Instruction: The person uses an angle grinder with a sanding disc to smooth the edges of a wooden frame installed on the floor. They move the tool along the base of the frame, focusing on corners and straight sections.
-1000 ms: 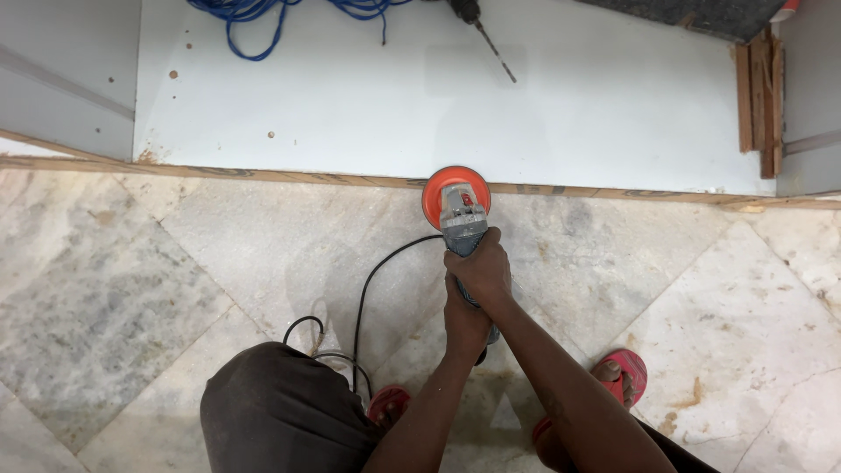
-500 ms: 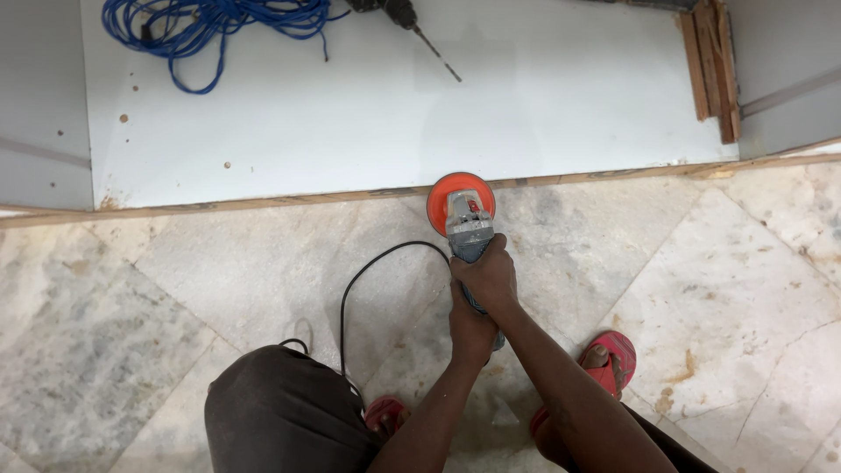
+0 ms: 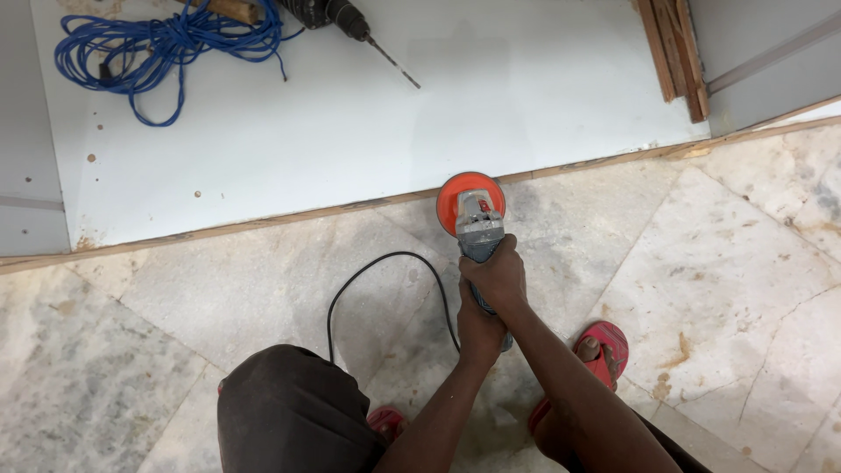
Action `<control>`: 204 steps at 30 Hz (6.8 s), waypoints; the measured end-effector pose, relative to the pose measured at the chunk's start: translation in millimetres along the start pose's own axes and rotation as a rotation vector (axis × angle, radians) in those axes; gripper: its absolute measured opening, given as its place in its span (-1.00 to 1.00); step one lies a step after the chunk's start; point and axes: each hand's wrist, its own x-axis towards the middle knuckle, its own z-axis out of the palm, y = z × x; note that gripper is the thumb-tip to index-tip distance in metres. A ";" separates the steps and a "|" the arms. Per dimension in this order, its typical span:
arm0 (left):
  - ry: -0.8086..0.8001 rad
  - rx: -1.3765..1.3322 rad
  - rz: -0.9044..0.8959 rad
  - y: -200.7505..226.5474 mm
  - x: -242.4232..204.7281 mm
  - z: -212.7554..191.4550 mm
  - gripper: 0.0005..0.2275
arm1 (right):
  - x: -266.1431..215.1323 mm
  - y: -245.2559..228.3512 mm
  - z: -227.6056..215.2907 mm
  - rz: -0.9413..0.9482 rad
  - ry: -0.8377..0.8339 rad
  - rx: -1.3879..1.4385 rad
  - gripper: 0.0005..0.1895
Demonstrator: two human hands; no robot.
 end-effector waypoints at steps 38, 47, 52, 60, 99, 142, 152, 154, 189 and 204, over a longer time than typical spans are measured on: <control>-0.138 0.120 0.024 28.7 12.1 101.7 -0.03 | 49.8 63.3 -90.6 0.080 0.113 0.064 -0.29; -0.191 0.192 0.025 41.9 14.5 125.3 -0.02 | 64.7 86.4 -111.7 0.083 0.165 0.059 -0.28; -0.199 0.172 0.086 46.6 15.7 140.2 0.00 | 72.8 96.9 -124.9 0.108 0.184 0.064 -0.28; -0.233 0.219 0.071 53.2 19.2 169.5 -0.03 | 81.3 106.1 -153.8 0.128 0.220 0.081 -0.30; -0.430 0.474 0.186 87.9 45.6 288.0 0.06 | 114.3 137.2 -272.5 0.219 0.370 0.359 -0.56; 0.226 0.219 0.256 130.4 -68.7 -223.8 0.06 | -120.7 -231.6 29.8 -0.181 -0.406 0.791 -0.68; 0.350 0.276 0.051 131.8 -62.5 -322.2 0.11 | -135.9 -289.8 124.7 -0.244 -0.558 0.807 -0.67; 0.360 0.245 0.030 118.6 -64.9 -336.1 0.11 | -144.1 -292.8 142.5 -0.178 -0.557 0.758 -0.69; 0.096 -0.028 0.062 -85.2 -36.1 -668.5 0.09 | -284.3 -379.6 477.9 -0.153 -0.382 0.366 -0.74; 0.117 -0.067 -0.003 -104.5 -10.1 -687.2 0.08 | -274.1 -387.5 519.8 -0.122 -0.339 0.292 -0.75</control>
